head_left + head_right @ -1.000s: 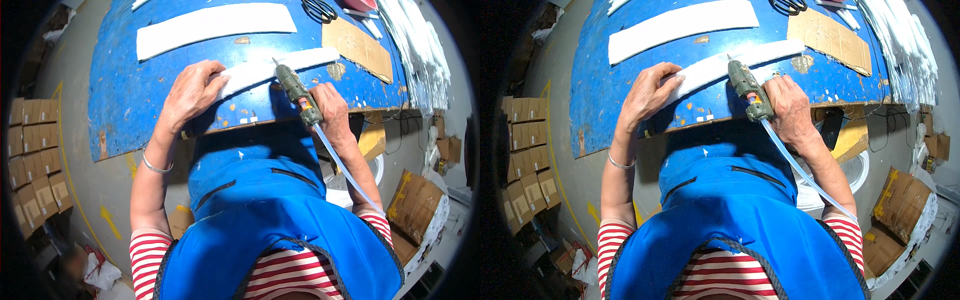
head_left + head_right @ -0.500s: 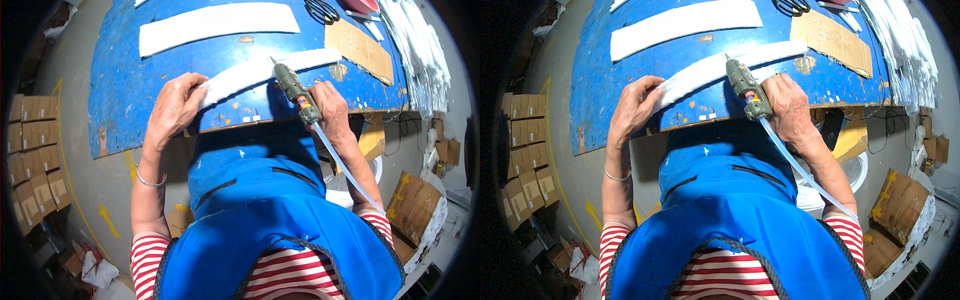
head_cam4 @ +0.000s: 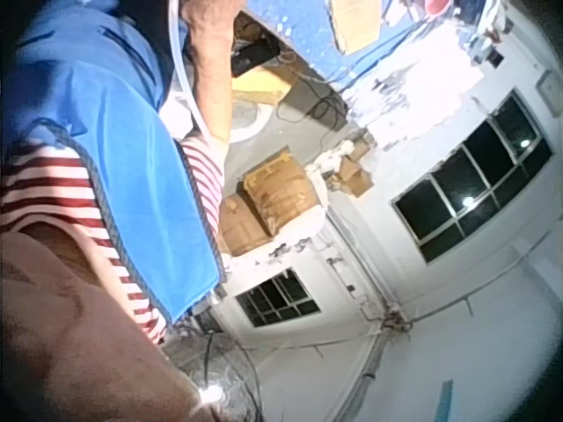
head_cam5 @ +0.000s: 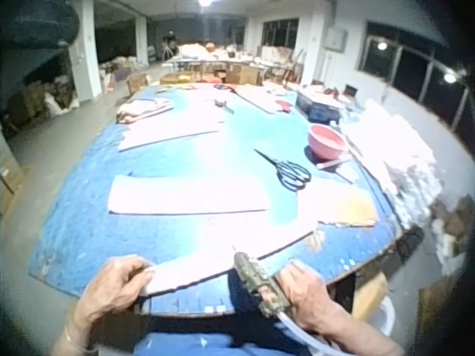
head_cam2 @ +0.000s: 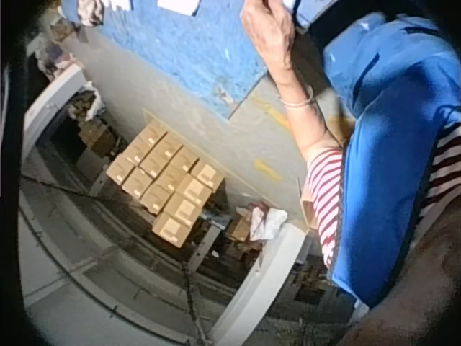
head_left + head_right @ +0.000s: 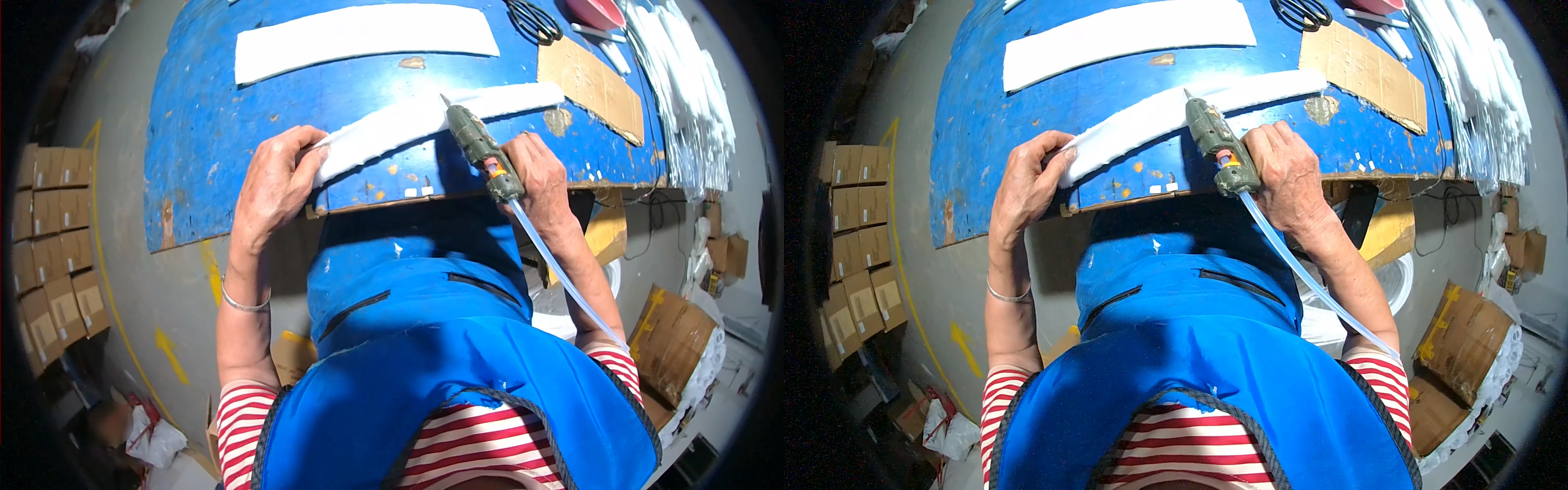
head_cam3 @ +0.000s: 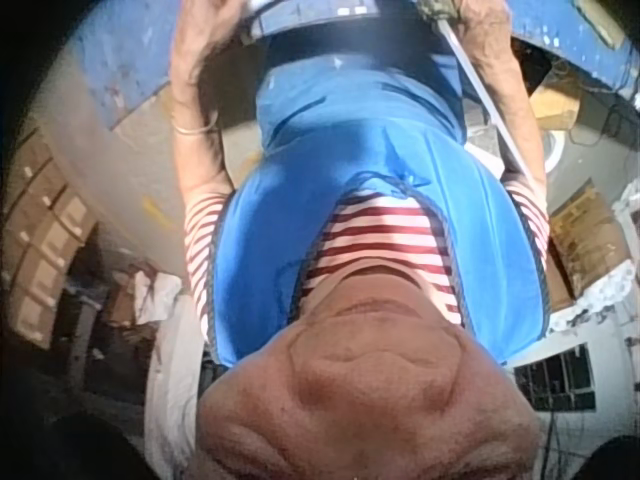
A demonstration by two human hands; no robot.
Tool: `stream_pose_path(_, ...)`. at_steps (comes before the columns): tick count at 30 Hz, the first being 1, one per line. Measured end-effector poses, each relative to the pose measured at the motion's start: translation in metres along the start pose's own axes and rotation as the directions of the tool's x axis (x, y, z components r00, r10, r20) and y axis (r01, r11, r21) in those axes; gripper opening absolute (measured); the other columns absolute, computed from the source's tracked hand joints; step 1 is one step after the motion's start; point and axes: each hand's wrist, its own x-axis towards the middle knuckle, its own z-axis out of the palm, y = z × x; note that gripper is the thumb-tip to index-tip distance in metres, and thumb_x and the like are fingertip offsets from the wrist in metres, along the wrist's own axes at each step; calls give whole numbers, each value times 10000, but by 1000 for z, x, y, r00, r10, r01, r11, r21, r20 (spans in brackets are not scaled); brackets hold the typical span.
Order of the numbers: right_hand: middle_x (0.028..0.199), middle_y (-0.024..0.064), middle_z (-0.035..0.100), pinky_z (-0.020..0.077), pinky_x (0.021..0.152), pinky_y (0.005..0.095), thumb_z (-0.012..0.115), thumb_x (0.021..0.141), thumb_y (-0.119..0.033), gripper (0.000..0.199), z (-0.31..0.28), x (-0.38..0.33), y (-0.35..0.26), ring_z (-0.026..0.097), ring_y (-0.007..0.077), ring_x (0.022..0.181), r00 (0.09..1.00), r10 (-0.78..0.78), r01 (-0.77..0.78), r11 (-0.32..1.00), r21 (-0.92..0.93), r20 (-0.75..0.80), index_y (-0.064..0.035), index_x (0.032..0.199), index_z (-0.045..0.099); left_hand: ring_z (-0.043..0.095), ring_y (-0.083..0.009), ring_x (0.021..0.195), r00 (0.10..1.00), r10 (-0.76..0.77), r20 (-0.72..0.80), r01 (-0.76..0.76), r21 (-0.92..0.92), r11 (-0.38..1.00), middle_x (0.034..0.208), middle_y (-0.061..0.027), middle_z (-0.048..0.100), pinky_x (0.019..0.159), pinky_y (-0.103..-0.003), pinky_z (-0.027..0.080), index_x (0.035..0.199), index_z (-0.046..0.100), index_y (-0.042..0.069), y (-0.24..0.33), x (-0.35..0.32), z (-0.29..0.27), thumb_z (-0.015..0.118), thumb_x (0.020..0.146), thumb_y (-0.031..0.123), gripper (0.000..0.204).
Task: Applying hot glue to white foam strips and wrapping them together on a workbench.
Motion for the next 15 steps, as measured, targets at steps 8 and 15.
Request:
stream_pose_path(8, 686, 133, 468, 384, 545, 369, 596, 781, -103, 149, 1, 2, -3, 468, 296, 624, 999, -32, 32, 999, -1, 5, -1, 769, 488, 549, -250, 598, 999, -25, -43, 23, -44, 999, 690, -173, 577, 573, -332, 417, 881, 614, -46, 0, -2, 0, 536, 802, 137, 215)
stream_pose_path(15, 690, 131, 471, 381, 547, 369, 601, 777, -100, 148, 3, 4, -5, 461, 295, 619, 999, -31, 31, 999, -7, 12, -4, 771, 489, 531, -238, 570, 998, -34, -53, 30, -64, 997, 655, -171, 553, 553, -334, 402, 879, 616, -45, -2, -4, 0, 534, 805, 142, 217)
